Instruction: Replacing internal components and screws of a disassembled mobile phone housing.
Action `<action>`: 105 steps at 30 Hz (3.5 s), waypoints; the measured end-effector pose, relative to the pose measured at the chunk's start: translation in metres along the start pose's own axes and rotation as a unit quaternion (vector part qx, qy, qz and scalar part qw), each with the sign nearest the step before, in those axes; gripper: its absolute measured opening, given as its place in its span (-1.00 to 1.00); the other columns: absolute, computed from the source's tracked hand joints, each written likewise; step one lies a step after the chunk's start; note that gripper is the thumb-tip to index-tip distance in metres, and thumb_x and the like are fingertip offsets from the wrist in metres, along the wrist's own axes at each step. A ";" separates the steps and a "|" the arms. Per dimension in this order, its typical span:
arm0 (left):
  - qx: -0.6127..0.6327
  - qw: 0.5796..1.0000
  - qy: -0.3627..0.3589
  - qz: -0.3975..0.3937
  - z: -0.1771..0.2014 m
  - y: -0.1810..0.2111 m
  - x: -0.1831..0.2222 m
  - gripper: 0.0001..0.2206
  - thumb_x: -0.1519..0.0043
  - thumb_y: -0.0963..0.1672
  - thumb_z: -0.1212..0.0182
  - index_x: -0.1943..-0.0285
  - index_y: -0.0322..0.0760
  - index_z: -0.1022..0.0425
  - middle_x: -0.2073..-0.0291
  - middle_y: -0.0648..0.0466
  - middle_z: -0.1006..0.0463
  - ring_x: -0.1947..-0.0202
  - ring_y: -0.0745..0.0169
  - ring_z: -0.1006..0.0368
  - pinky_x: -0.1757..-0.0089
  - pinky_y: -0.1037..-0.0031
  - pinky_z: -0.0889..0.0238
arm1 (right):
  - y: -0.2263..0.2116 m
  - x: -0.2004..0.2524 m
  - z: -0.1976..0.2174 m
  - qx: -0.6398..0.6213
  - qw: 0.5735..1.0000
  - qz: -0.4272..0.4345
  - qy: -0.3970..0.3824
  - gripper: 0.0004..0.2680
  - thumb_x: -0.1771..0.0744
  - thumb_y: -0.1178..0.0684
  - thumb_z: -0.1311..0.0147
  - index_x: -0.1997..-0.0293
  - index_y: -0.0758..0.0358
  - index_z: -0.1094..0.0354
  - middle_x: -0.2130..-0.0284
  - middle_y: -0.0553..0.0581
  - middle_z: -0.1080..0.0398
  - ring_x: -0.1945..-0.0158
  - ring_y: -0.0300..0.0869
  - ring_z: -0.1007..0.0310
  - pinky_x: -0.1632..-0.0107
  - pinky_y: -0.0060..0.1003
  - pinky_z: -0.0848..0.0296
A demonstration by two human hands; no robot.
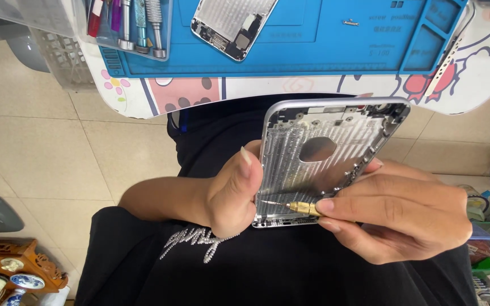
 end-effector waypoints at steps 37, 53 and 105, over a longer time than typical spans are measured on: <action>0.024 0.999 0.025 -0.003 0.000 0.001 0.002 -0.16 -0.40 0.24 0.39 -0.54 -0.61 0.03 -0.42 -0.38 -0.26 -0.33 -0.06 -0.35 -0.27 0.23 -0.37 | -0.001 -0.005 -0.008 -0.011 1.000 0.027 -0.005 -0.78 -0.22 0.15 -0.39 0.16 0.36 -0.45 0.47 0.10 -0.52 0.45 -0.30 -0.55 0.29 -0.37 -0.51; 0.103 0.985 0.137 -0.005 0.040 -0.014 0.017 -0.47 -0.61 0.04 0.45 -0.55 -0.46 -0.08 -0.42 -0.03 -0.26 -0.42 0.28 -0.17 -0.42 0.40 0.01 | 0.000 -0.006 -0.011 0.150 0.987 0.052 -0.004 -0.75 -0.18 -0.04 -0.47 0.21 0.20 -0.53 0.60 -0.06 -0.32 0.56 -0.30 -0.22 0.30 -0.33 -0.36; 0.099 0.987 0.118 -0.054 0.075 0.020 0.003 -0.39 -0.60 0.11 0.42 -0.54 -0.51 -0.07 -0.35 -0.36 -0.33 -0.35 -0.05 -0.37 -0.36 0.23 -0.22 | 0.022 -0.034 -0.033 0.116 0.992 -0.011 0.050 -0.82 -0.20 0.20 -0.45 0.24 0.28 -0.51 0.46 0.07 -0.46 0.45 -0.19 -0.36 0.23 -0.24 -0.32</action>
Point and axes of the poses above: each hand's wrist, its own x-axis away from the middle knuckle, its own z-axis out of the back of the hand, y = z × x, the point moved 9 cm from there along -x, towards the middle knuckle
